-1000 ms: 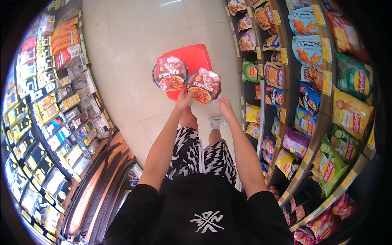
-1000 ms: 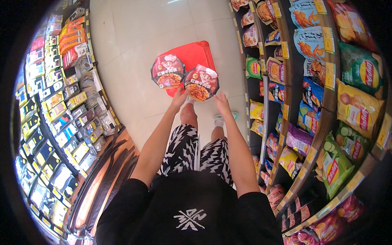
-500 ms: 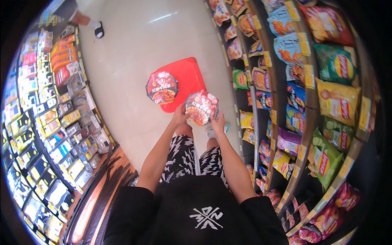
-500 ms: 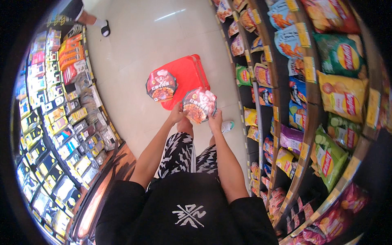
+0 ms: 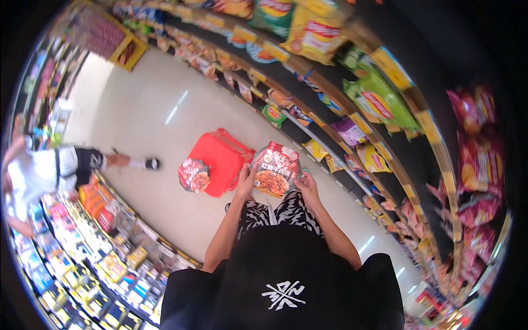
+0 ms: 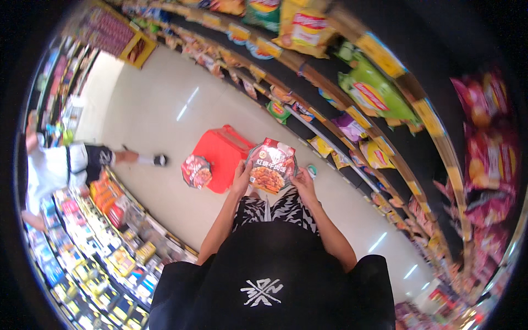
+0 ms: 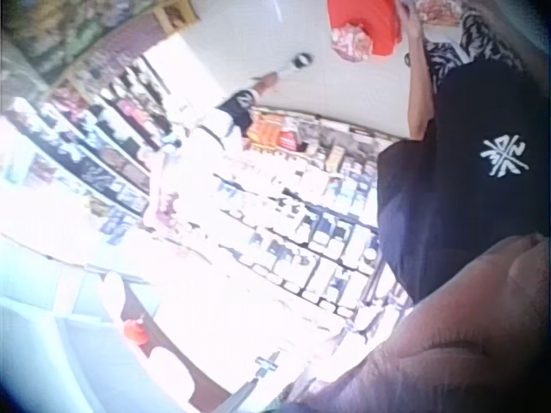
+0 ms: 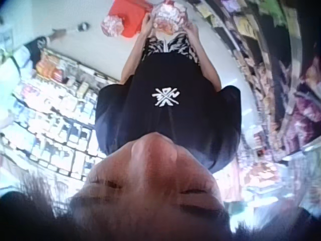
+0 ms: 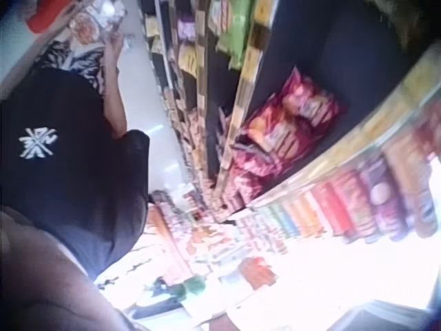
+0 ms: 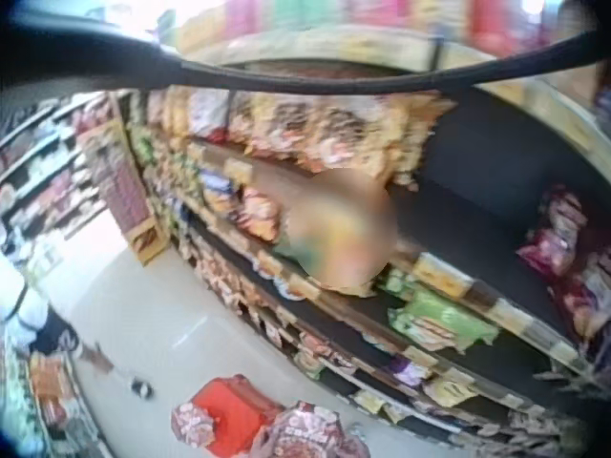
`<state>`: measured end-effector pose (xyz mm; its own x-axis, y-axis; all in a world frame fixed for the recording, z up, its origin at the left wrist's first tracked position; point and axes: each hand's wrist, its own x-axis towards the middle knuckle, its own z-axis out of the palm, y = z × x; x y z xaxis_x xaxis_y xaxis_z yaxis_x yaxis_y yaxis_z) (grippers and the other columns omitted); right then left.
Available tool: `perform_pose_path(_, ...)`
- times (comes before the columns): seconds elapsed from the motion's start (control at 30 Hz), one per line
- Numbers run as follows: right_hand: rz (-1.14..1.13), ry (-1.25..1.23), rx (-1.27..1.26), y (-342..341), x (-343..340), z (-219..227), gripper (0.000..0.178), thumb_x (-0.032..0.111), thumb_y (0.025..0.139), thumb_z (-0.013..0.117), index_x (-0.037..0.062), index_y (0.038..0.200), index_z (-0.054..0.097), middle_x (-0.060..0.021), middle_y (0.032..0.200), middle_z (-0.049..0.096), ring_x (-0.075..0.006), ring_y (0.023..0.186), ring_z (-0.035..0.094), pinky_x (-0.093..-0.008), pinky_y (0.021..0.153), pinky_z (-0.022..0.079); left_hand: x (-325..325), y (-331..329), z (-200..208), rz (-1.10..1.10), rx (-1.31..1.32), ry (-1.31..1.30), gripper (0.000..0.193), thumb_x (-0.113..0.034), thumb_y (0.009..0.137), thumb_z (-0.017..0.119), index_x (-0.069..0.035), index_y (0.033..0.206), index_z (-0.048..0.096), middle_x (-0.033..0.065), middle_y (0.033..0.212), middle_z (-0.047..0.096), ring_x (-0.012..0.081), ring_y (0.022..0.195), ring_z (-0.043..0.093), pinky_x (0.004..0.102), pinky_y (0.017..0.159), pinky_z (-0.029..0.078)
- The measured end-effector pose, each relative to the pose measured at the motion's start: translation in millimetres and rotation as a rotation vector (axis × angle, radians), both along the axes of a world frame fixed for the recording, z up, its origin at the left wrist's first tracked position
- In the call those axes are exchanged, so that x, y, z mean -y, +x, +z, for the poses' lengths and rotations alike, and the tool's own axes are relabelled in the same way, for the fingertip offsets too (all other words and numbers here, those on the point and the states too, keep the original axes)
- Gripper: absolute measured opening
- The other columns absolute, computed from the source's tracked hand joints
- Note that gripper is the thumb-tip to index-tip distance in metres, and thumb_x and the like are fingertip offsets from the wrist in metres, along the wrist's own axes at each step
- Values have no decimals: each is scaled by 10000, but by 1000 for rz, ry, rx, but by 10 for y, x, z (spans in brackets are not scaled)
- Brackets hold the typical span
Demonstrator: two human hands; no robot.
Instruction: The person places several packaged food containers onto a retail shelf, arranging them behind bags of snacks.
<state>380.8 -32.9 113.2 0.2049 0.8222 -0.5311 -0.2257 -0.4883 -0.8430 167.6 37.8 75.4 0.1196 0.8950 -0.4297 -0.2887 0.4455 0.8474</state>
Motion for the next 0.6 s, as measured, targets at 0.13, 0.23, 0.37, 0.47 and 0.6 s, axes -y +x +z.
perform_pose_path(0.13, -42, 192, -68, 370, 86, 354, 473, 80, 806, 645, 33, 1238, 461, -73, 1142, 510, -156, 1060, 479, -282, 920, 382, -230, 328, 507, -123, 147, -134, 180, -230, 945, 473, -83, 841, 471, -33, 741, 445, 45, 690, 418, 210, 627, 394)
perform_pose_path(0.23, -21, 441, 38, 547, 283, 545, 729, 143, 750, 712, 13, 1346, 314, -116, 1323, 348, -222, 1234, 341, -333, 1028, 289, -330, 724, 1126, -117, 216, -254, 160, -216, 940, 483, -98, 837, 453, -34, 754, 433, 51, 686, 417, 212, 631, 395)
perform_pose_path(0.37, 6, 427, 334, 685, 441, 971, 1178, 318, 536, 852, -3, 1391, 108, -181, 1374, 245, -298, 1292, 241, -371, 1074, 192, -386, 1118, 1065, -331, 291, -137, 191, -203, 932, 503, -119, 796, 399, -49, 742, 415, 44, 681, 416, 210, 605, 387)
perform_pose_path(0.47, -115, 367, 512, 850, 617, 1309, 1214, 335, 505, 863, -9, 1384, 100, -189, 1369, 241, -298, 1292, 243, -366, 1071, 192, -356, 1496, 1283, -506, 290, -96, 155, -204, 927, 503, -106, 834, 428, -9, 822, 510, 86, 776, 510, 248, 704, 447)
perform_pose_path(0.6, -290, 466, 629, 1332, 822, 1548, 1155, 281, 531, 843, -15, 1374, 111, -190, 1349, 284, -296, 1275, 276, -363, 1062, 216, -329, 2250, 1667, -659, 240, 12, 181, -213, 927, 509, -119, 801, 418, -38, 799, 477, 59, 773, 461, 230, 725, 406)
